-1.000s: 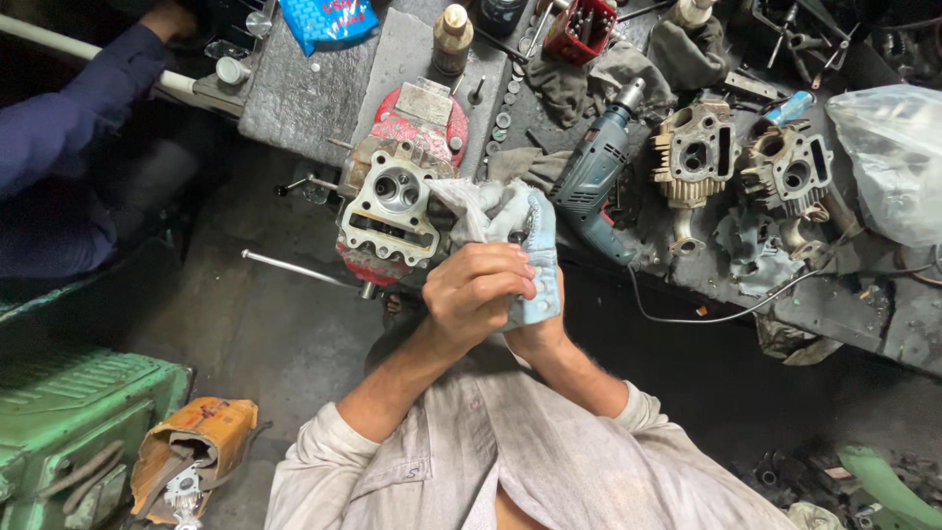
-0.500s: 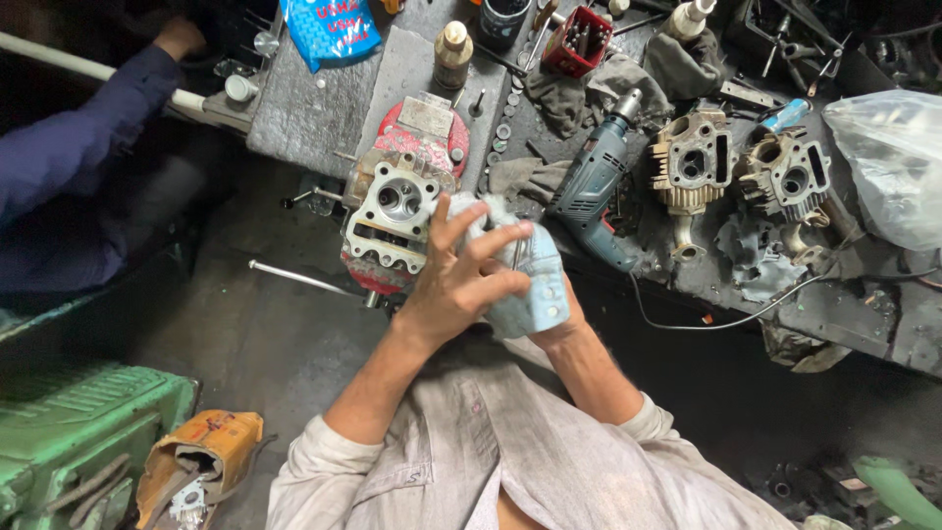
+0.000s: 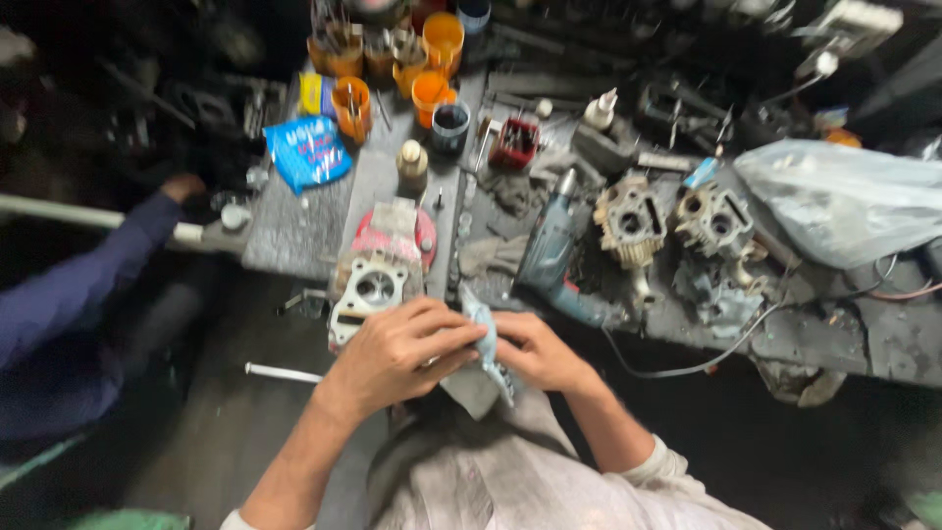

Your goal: The person uses a rotary tool to grind or polish the inner surface of a cylinder head clamped in a bench vise. After finishing, they wipe the part with a cloth and inspect the surface by hand.

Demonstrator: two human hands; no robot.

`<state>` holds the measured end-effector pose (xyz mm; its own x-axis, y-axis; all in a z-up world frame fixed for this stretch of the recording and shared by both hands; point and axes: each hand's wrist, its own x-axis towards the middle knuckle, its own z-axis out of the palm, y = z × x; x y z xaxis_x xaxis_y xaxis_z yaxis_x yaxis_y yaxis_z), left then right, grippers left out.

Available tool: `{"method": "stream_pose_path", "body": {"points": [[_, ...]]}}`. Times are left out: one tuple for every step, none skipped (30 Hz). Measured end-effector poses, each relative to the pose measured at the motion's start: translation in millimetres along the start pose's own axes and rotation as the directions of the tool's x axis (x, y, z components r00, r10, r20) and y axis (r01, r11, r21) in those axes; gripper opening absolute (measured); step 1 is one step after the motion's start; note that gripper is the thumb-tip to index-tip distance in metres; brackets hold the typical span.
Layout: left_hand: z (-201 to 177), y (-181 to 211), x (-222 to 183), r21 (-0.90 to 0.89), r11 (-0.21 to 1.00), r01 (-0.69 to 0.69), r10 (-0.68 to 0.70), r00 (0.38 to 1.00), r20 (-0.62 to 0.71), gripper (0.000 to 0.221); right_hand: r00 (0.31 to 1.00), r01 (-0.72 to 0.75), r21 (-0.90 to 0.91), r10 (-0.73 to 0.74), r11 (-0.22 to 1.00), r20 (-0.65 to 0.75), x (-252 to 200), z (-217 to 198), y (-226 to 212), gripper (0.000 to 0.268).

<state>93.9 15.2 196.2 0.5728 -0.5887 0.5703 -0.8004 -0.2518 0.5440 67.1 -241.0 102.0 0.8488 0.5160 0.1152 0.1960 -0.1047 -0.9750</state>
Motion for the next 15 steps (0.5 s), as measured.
{"method": "stream_pose_path", "body": {"points": [[-2.2,-2.0,1.7,-0.014,1.000,-0.005,0.006,1.000,0.010,0.027,0.999,0.035,-0.060,-0.034,0.998,0.005,4.9,0.0,-8.6,0.025],[-3.5,-4.3,3.6,-0.024,1.000,-0.017,0.017,1.000,0.014,0.026,1.000,0.029,-0.126,-0.028,0.992,0.013,9.2,-0.8,-17.5,0.022],[-4.7,-6.7,5.3,-0.033,0.999,-0.028,0.029,0.999,0.019,0.026,1.000,0.023,-0.191,-0.020,0.981,0.018,11.7,-0.8,-25.5,0.020],[-6.0,-8.0,5.4,-0.036,0.999,-0.029,0.031,0.998,0.063,0.025,1.000,0.012,-0.249,-0.007,0.968,0.019,13.6,0.5,-31.1,0.017],[-7.7,-10.8,5.8,-0.038,0.999,-0.029,0.033,0.994,0.107,0.024,0.997,0.075,-0.262,-0.064,0.962,0.052,16.2,0.3,-33.4,0.017],[-7.6,-10.3,2.5,-0.050,0.999,-0.012,0.019,0.988,0.153,0.023,0.991,0.122,-0.264,-0.102,0.957,0.090,11.8,3.2,-33.9,0.018],[-10.0,-11.8,-0.9,-0.058,0.998,0.014,-0.005,0.987,0.161,0.023,0.982,0.168,-0.264,-0.138,0.950,0.128,8.5,2.4,-31.3,0.019],[-13.0,-12.3,-4.9,-0.070,0.997,0.045,-0.032,0.985,0.172,0.023,0.984,0.155,-0.326,-0.119,0.933,0.129,3.3,0.6,-27.2,0.016],[-16.8,-13.5,-8.2,-0.083,0.994,0.075,-0.059,0.981,0.183,0.023,0.987,0.142,-0.385,-0.099,0.912,0.129,-1.1,-5.3,-21.5,0.013],[-27.6,-15.5,-14.0,-0.102,0.986,0.132,-0.118,0.985,0.125,0.024,0.989,0.128,-0.439,-0.081,0.890,0.123,-5.7,-9.3,-14.9,0.011],[-39.7,-16.9,-20.5,-0.125,0.974,0.186,-0.179,0.982,0.068,0.025,1.000,-0.009,-0.395,0.008,0.919,-0.004,-10.4,-14.4,-8.3,0.012],[-52.1,-19.0,-25.6,-0.144,0.961,0.238,-0.239,0.971,0.009,0.026,0.988,-0.134,-0.332,0.098,0.934,-0.123,-11.5,-23.0,-1.2,0.014],[-61.3,-19.2,-31.2,-0.177,0.950,0.257,-0.268,0.963,-0.035,0.028,0.953,-0.252,-0.252,0.194,0.934,-0.231,-13.4,-28.2,5.3,0.016],[-67.2,-16.0,-38.6,-0.210,0.939,0.273,-0.295,0.952,-0.081,0.030,0.947,-0.220,-0.052,0.201,0.974,-0.249,-14.7,-32.0,11.3,0.017],[-70.5,-14.5,-43.8,-0.244,0.926,0.287,-0.323,0.938,-0.125,0.033,0.941,-0.176,0.149,0.211,0.973,-0.263,-14.0,-32.4,17.6,0.020]]}}
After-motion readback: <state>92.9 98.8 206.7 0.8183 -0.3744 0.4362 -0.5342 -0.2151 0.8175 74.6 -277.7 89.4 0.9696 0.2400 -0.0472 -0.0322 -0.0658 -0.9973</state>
